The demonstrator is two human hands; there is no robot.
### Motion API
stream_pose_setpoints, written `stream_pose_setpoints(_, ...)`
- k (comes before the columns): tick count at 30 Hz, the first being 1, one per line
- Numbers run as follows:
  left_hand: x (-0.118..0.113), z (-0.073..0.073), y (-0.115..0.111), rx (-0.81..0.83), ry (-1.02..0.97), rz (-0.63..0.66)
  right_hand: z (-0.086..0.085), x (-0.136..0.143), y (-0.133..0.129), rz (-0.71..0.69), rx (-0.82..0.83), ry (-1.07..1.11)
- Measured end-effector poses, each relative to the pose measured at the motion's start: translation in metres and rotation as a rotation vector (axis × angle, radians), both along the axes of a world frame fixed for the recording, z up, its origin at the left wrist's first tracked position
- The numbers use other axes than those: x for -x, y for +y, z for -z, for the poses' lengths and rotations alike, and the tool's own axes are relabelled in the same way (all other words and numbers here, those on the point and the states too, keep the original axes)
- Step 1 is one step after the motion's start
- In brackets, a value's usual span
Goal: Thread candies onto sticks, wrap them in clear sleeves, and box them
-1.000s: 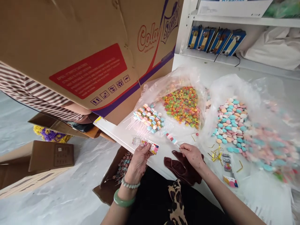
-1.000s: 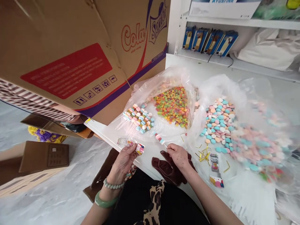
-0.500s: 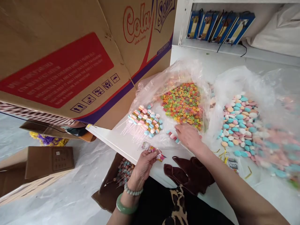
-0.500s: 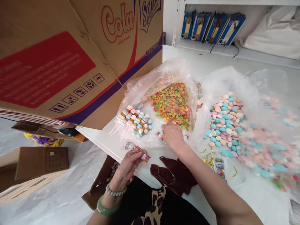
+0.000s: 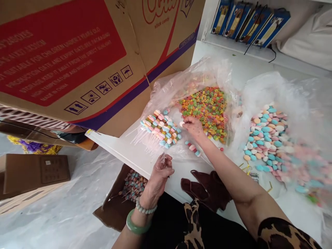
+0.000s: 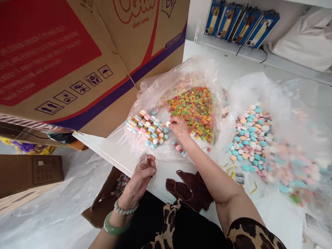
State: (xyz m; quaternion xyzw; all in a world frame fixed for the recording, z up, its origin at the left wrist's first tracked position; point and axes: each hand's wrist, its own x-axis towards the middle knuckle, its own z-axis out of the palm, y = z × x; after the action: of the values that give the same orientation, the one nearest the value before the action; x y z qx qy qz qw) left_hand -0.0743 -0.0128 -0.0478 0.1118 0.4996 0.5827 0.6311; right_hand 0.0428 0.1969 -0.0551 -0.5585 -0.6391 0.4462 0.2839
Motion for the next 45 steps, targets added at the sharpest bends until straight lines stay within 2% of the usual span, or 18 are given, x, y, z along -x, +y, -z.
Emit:
stream_pose_setpoints(2, -0.005, -0.004, 0.004, 0.040, 0.100, -0.008, -0.014, -0.016, -0.035, -0.025, 0.051, 0.033)
stream_pose_setpoints(3, -0.008, -0.005, 0.006, 0.057, 0.150, -0.015, -0.021, -0.023, -0.056, -0.053, 0.019, 0.006)
stream_pose_setpoints(5, -0.015, -0.004, 0.007, 0.079, 0.216, 0.003, -0.029, -0.035, -0.103, -0.108, -0.154, -0.105)
stream_pose_setpoints(8, -0.028, 0.002, 0.003, 0.049, 0.181, 0.146, -0.028, -0.044, -0.162, -0.266, -0.405, -0.274)
stream_pose_setpoints(11, -0.038, 0.006, -0.005, 0.012, 0.068, 0.240, -0.021, -0.048, -0.190, -0.357, -0.467, -0.323)
stream_pose_setpoints(14, -0.040, 0.003, -0.009, 0.045, -0.004, 0.214, -0.018, -0.058, -0.192, -0.425, -0.420, -0.221)
stream_pose_setpoints(16, -0.038, 0.000, -0.010, 0.086, -0.029, 0.203, -0.019, -0.071, -0.187, -0.370, -0.436, -0.232)
stream_pose_setpoints(19, -0.032, -0.003, -0.006, 0.127, -0.129, 0.174, -0.017, -0.092, -0.173, -0.146, -0.495, -0.541)
stream_pose_setpoints(20, -0.029, -0.002, -0.005, 0.132, -0.170, 0.158, -0.014, -0.097, -0.167, -0.110, -0.489, -0.664)
stream_pose_setpoints(22, -0.025, 0.002, -0.001, 0.135, -0.248, 0.140, -0.004, -0.104, -0.155, -0.135, -0.434, -0.845)
stream_pose_setpoints(25, -0.020, 0.010, 0.004, 0.110, -0.329, 0.141, 0.012, -0.106, -0.142, -0.226, -0.347, -0.922)
stream_pose_setpoints(27, -0.017, 0.012, 0.006, 0.115, -0.336, 0.145, 0.018, -0.107, -0.138, -0.209, -0.332, -0.857)
stream_pose_setpoints(29, -0.015, 0.011, 0.007, 0.156, -0.295, 0.130, 0.018, -0.109, -0.138, -0.166, -0.316, -0.699)
stream_pose_setpoints(31, -0.013, 0.007, 0.008, 0.163, -0.219, 0.092, 0.010, -0.115, -0.143, -0.156, -0.262, -0.494)
stream_pose_setpoints(35, -0.012, 0.000, 0.010, 0.047, -0.078, 0.022, -0.014, -0.123, -0.163, -0.269, -0.145, -0.228)
stream_pose_setpoints(39, -0.019, -0.001, 0.008, 0.018, -0.077, -0.012, -0.022, -0.119, -0.183, -0.322, -0.143, -0.185)
stream_pose_setpoints(45, -0.021, 0.000, 0.001, 0.063, -0.209, 0.016, -0.008, -0.115, -0.190, -0.299, -0.117, -0.232)
